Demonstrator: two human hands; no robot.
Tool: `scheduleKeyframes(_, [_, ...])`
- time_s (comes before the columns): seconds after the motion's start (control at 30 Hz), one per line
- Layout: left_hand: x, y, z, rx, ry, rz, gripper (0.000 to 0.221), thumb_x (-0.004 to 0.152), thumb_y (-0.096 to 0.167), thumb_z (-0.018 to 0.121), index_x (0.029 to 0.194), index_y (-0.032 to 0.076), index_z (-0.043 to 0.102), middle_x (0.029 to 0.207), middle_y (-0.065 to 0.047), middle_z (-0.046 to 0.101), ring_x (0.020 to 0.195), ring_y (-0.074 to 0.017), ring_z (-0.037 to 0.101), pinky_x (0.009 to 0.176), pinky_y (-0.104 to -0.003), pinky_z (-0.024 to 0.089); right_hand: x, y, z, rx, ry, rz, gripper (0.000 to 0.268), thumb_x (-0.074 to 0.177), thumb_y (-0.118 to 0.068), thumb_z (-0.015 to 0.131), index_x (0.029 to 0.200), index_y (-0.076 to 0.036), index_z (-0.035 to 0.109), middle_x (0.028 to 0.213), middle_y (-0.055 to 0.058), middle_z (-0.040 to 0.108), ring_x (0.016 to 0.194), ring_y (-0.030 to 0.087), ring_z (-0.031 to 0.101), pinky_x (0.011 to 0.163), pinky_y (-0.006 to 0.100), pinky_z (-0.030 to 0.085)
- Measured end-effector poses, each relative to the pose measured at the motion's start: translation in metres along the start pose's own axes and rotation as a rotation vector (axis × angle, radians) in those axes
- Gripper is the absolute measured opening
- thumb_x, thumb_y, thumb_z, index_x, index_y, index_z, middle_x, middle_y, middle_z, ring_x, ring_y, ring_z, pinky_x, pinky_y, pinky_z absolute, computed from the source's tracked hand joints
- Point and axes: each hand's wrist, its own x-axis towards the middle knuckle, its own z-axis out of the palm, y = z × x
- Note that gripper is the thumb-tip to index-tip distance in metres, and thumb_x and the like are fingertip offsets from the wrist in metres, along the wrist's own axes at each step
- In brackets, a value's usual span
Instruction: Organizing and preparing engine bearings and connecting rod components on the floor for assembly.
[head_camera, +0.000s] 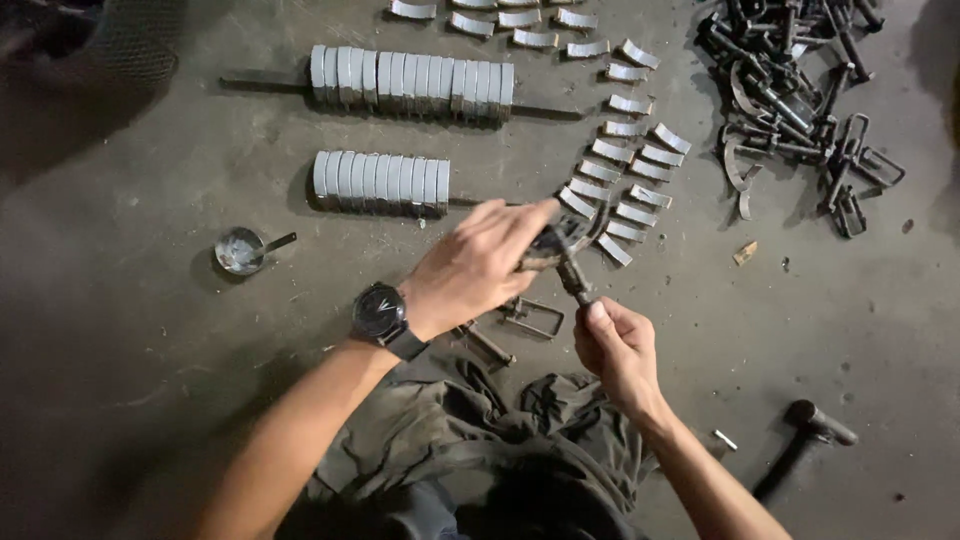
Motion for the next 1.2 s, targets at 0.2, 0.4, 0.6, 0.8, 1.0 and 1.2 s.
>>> scheduleKeyframes(0.2, [-0.015,0.013,-0.006,-0.234,0.329,-0.165,0.075,0.080,0.019,0.089,0.142,-0.001,0.051,0.135,-0.018,0.067,0.124,-0.0310,0.066,0.106,-0.043,0.056,-0.007,0.001,0.028,0.528,-0.076,-0.013,0.042,0.106,-0.038,0.056,0.077,-0.009,0.046,0.061,-0.003,0.038,0.050,0.009,0.031,0.045,0.028,0.025])
scheduleKeyframes(0.4, [-0.044,-0.006,0.053,-0.847,0.497,-0.253,0.038,0.100,0.015,0.074,0.135,0.004,0.065,0.136,-0.011,0.070,0.126,-0.0234,0.069,0.113,-0.041,0.057,-0.010,-0.017,0.063,0.684,-0.155,0.227,0.043,0.106,-0.042,0.051,0.079,-0.009,0.048,0.061,-0.004,0.036,0.050,0.010,0.032,0.044,0.028,0.024])
scheduleKeyframes(0.6, [-0.051,-0.028,0.062,-1.062,0.617,-0.408,0.034,0.109,0.026,0.051,0.130,0.004,0.064,0.125,-0.011,0.072,0.111,-0.0209,0.069,0.097,-0.038,0.059,0.036,0.017,0.053,0.032,-0.187,-0.018,0.040,0.106,-0.039,0.050,0.098,-0.001,0.060,0.068,0.007,0.053,0.058,0.021,0.051,0.053,0.036,0.046])
scheduleKeyframes(0.8, [-0.081,-0.038,0.033,-1.646,0.537,-0.461,0.039,0.111,0.030,0.046,0.124,-0.003,0.063,0.118,-0.018,0.071,0.109,-0.0272,0.068,0.100,-0.040,0.054,0.070,0.084,0.023,-1.400,-0.192,-0.377,0.061,0.081,-0.022,0.073,0.132,0.002,0.051,0.081,0.017,0.066,0.075,0.033,0.067,0.064,0.042,0.055])
scheduleKeyframes(1.0, [-0.090,-0.033,0.019,-2.033,0.300,-0.441,0.044,0.108,0.032,0.048,0.124,-0.006,0.062,0.114,-0.024,0.069,0.105,-0.0328,0.068,0.096,-0.042,0.052,0.034,-0.005,-0.005,-0.795,-0.247,-0.340,0.030,0.087,-0.008,0.072,0.113,-0.003,0.058,0.093,0.015,0.071,0.080,0.033,0.069,0.070,0.040,0.056])
scheduleKeyframes(1.2, [-0.073,-0.011,0.011,-2.052,0.095,-0.353,0.042,0.111,0.032,0.048,0.125,-0.006,0.059,0.115,-0.025,0.069,0.105,-0.0343,0.067,0.095,-0.043,0.052,-0.023,-0.180,0.016,-1.093,0.096,-0.832,0.025,0.084,-0.003,0.073,0.107,-0.006,0.066,0.080,0.008,0.064,0.065,0.021,0.062,0.056,0.036,0.050])
